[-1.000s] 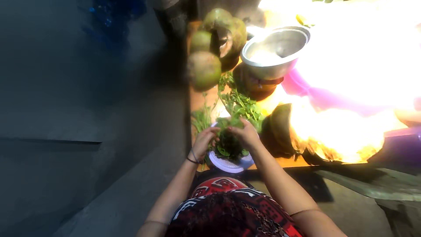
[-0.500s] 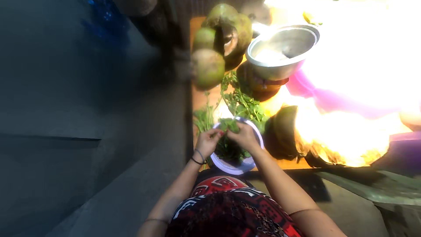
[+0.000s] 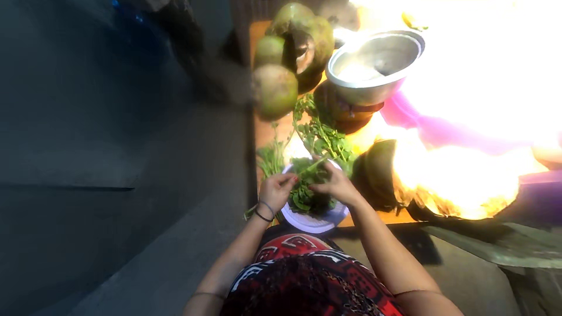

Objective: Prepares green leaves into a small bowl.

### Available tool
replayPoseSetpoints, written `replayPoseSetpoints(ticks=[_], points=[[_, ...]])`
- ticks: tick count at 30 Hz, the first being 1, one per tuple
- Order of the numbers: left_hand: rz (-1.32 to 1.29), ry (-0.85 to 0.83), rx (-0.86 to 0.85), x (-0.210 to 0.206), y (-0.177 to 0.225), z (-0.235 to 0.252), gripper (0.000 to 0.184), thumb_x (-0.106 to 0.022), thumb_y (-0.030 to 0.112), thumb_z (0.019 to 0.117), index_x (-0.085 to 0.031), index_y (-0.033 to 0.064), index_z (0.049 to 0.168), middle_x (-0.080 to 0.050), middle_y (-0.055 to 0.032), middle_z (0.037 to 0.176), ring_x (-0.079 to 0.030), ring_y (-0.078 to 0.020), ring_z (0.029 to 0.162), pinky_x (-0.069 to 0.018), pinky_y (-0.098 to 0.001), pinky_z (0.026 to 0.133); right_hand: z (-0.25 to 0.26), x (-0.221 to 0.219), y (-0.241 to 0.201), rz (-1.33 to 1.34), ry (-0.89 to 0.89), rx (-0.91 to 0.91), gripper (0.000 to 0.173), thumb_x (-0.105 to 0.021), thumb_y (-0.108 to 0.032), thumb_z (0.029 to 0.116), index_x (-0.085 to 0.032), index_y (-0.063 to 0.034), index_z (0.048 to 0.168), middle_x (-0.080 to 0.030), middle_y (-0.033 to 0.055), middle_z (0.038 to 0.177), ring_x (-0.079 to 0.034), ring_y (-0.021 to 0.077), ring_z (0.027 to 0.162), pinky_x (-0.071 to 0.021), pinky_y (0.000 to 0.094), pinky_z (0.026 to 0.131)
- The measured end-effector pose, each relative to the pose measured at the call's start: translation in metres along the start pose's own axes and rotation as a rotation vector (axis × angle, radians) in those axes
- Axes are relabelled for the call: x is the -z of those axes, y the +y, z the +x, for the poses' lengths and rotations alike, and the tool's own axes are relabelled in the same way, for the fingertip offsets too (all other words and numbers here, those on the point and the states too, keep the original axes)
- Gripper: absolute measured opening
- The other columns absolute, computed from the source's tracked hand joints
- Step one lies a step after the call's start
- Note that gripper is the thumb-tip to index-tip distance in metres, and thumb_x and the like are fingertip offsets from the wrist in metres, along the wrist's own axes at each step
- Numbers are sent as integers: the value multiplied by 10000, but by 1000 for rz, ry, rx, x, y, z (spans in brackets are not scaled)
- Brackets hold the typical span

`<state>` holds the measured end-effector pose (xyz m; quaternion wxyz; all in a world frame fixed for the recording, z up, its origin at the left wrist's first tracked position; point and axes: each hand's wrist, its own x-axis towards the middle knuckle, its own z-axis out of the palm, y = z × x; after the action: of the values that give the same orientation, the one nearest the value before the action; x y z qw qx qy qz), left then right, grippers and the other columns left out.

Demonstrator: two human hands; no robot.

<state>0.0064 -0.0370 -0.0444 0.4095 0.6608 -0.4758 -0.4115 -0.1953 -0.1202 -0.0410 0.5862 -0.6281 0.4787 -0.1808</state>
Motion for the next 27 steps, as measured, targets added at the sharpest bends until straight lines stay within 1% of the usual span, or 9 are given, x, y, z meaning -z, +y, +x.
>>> replayPoseSetpoints(ticks=[2,4,8,11,15,18,21,24,27], points=[[96,64,-120,-4,-3,0,148,-705,176,965,-798,91,1043,-711,-50,903,-673,-137,816,-575,-365,768,-4,-4,-5,349,22,24,876,-808,-23,725,-454,-65,1525,-620,58,1405,-619,133,1223,-546,314,1009],[192,152,-248,-7,-5,-2,158,-711,168,952,-804,89,1053,-710,-68,897,-673,-156,773,-580,-365,714,-5,-10,-7,611,37,13,689,-728,-23,783,-526,-33,1441,-701,63,1248,-684,138,1074,-586,314,920],[300,295,-403,-7,-6,-2,139,-728,136,924,-805,73,1021,-707,-95,904,-677,-178,785,-581,-345,712,-8,-20,-13,863,157,-146,204,-540,-6,974,-695,-53,1099,-738,39,1035,-712,138,887,-616,333,827],[367,343,-473,-8,-5,-3,145,-732,131,912,-809,68,1016,-705,-105,889,-681,-205,790,-580,-361,709,-10,-29,-21,833,208,-235,142,-547,-51,1032,-687,-43,1049,-722,21,904,-701,120,815,-610,312,792],[427,366,-503,-11,-4,-5,143,-723,131,914,-811,79,1014,-715,-102,893,-695,-225,813,-585,-376,718,-10,-30,-24,459,234,-163,70,-677,-35,969,-740,-22,997,-720,15,837,-651,53,718,-560,230,680],[454,381,-514,-12,-4,-7,144,-719,140,922,-810,83,1017,-713,-102,886,-695,-224,804,-584,-370,705,-14,-28,-23,59,245,41,97,-696,-103,973,-764,-46,1010,-734,19,873,-655,29,749,-558,244,721],[501,394,-538,-15,-5,-10,130,-715,154,914,-808,83,971,-704,-93,866,-690,-217,780,-578,-366,672,-14,-30,-19,-89,287,116,110,-687,-115,964,-756,-35,993,-724,56,847,-652,79,728,-554,317,704],[472,387,-586,-20,-6,-12,146,-709,159,917,-811,78,982,-701,-87,852,-685,-200,757,-575,-340,635,-12,-35,-21,14,352,35,92,-673,-75,945,-754,-36,965,-705,26,797,-614,45,669,-525,268,650],[286,347,-536,-23,-5,-13,136,-720,152,912,-809,77,984,-692,-65,852,-657,-141,733,-564,-301,634,-7,-41,-24,477,364,-92,193,-561,-14,966,-704,-69,848,-637,-43,700,-561,15,601,-489,199,578]])
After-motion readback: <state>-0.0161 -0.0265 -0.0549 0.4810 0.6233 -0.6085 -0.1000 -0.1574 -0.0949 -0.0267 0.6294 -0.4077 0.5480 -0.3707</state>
